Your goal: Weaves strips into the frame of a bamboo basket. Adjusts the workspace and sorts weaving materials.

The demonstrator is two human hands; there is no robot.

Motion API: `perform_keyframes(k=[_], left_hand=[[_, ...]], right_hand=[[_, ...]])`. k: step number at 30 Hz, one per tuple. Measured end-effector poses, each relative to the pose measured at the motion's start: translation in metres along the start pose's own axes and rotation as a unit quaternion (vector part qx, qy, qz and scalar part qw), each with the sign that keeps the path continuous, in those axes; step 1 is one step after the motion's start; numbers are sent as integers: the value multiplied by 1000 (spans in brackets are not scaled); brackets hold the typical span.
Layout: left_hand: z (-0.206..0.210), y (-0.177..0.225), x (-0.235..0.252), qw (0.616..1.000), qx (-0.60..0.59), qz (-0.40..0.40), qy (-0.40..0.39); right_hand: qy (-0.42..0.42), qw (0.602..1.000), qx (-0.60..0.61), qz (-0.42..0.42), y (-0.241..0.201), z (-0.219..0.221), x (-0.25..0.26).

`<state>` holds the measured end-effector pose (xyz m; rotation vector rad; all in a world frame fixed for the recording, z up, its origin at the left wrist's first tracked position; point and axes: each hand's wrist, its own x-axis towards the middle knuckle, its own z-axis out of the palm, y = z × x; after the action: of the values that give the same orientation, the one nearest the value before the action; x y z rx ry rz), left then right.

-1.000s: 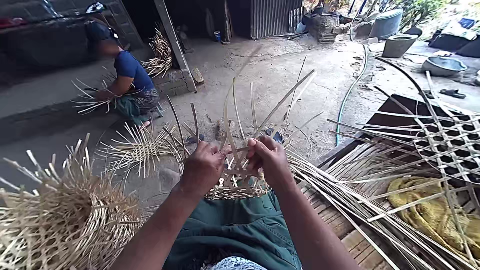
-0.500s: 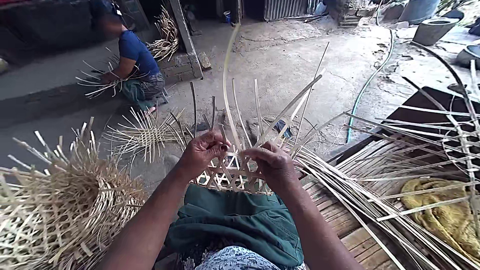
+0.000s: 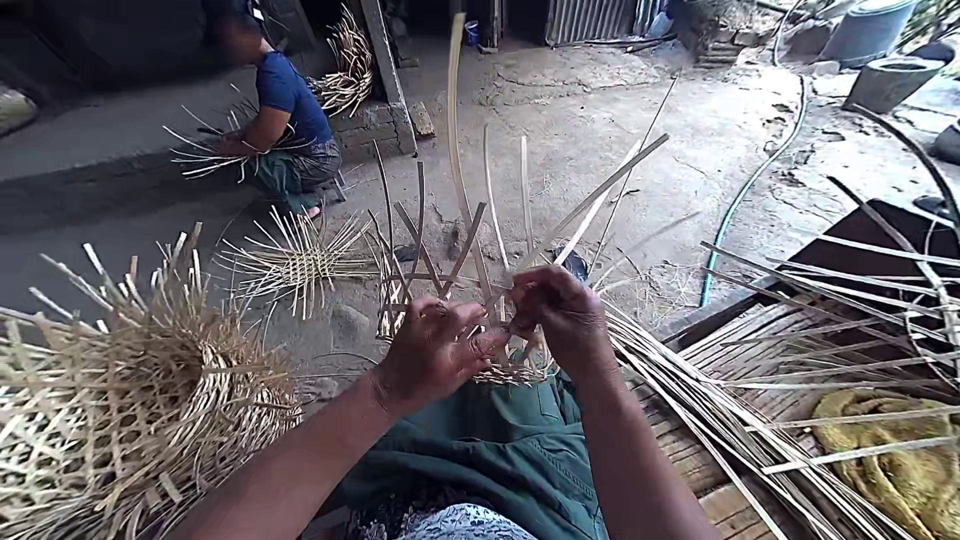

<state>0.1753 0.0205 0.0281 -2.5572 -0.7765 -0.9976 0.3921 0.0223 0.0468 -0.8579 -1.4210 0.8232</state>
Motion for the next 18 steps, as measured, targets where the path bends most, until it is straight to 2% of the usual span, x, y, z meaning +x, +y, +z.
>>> perform_keyframes(k=[2, 4, 6, 8, 11, 18], left_hand=[[-2, 10, 8, 998, -21, -30, 47], [1, 25, 8, 993, -43, -80, 71], [12, 37, -2, 988, -61, -123, 74], [23, 42, -15, 984, -71, -145, 73], [25, 44, -24, 981, -82, -159, 75], [23, 49, -37, 981, -75, -163, 75]], right_hand=[[-6, 999, -35, -33, -29, -5, 4], [-6, 991, -126, -46, -50, -7, 1], [-9, 978, -207, -33, -47, -4, -5], [-17, 970, -239, -44, -25, -2, -12], [-5, 975, -205, -82, -3, 0, -20], [15, 990, -83, -112, 5, 5, -28]])
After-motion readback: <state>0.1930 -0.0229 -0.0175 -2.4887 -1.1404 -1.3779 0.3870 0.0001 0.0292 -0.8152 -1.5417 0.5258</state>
